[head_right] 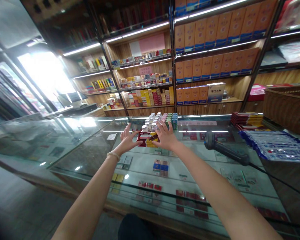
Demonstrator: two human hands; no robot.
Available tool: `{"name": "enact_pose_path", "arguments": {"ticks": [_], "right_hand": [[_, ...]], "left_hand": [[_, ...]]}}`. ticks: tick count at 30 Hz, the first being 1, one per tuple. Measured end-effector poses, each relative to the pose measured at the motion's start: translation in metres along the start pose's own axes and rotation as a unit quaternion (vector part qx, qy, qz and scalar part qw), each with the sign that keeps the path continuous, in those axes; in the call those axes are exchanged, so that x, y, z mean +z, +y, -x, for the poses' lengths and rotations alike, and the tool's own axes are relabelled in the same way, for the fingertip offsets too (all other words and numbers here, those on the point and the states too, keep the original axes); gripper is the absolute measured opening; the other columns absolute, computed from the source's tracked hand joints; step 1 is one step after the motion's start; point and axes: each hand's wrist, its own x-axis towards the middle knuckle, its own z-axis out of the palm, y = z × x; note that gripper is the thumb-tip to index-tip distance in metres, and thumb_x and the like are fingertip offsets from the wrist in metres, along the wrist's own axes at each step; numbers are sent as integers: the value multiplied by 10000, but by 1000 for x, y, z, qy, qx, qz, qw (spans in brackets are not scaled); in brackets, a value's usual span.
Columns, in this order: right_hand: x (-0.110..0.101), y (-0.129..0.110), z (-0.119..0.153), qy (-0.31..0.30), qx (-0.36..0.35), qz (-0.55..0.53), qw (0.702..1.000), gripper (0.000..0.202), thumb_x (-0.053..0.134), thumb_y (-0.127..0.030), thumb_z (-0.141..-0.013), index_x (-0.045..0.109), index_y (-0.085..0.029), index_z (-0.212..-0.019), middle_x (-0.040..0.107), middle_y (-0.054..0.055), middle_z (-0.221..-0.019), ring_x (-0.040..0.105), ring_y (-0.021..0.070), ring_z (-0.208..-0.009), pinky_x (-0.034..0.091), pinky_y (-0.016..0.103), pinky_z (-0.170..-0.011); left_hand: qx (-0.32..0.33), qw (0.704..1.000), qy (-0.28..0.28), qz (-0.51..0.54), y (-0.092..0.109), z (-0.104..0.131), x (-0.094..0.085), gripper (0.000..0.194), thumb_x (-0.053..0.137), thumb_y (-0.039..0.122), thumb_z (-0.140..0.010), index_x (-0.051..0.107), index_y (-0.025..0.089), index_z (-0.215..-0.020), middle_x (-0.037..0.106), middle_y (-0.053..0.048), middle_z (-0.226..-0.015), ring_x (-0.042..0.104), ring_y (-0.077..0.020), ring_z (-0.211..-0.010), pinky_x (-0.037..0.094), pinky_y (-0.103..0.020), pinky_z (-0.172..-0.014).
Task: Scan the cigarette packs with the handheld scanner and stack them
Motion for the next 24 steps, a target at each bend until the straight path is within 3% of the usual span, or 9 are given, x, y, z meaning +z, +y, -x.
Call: {"name": "enact_pose_path", "arguments": {"ticks": [8,15,19,24], "right_hand": [[20,-7,9,52,16,-5,998,539,520,-549,-962,706,-182,-1309,378,157,-1691,263,352,-1574,-32,586,-1289],[25,-10,23,84,54,-18,995,673,468,-635,-997,567,-156,-1459,377,206,-1681,272,334,-1577,48,602,-1274],[17,-12,27,102,59,-12,993,602,468,-666,-994,677,-158,-1241,391,215,-1669,281,345,-1570,78,609,-1267],[13,-13,27,102,63,-3,993,487,462,-579,-1022,732,-177,-1072,429,203,-1651,306,351,-1557,115,620,-1254]], "left_hand": [[27,999,26,-5,0,10,14,530,728,532,-863,704,298,-1338,102,-113,-1783,124,-420,-1625,50,-687,-1271],[-2,999,41,-10,2,19,13,591,670,578,-899,656,285,-1412,174,-153,-1762,164,-398,-1622,76,-687,-1271],[1,996,80,-50,12,23,7,550,671,613,-895,726,265,-1317,264,-178,-1734,210,-386,-1612,61,-676,-1270],[6,988,138,-75,18,23,2,423,668,664,-879,810,330,-1096,437,-102,-1665,328,-368,-1563,76,-665,-1257]]}}
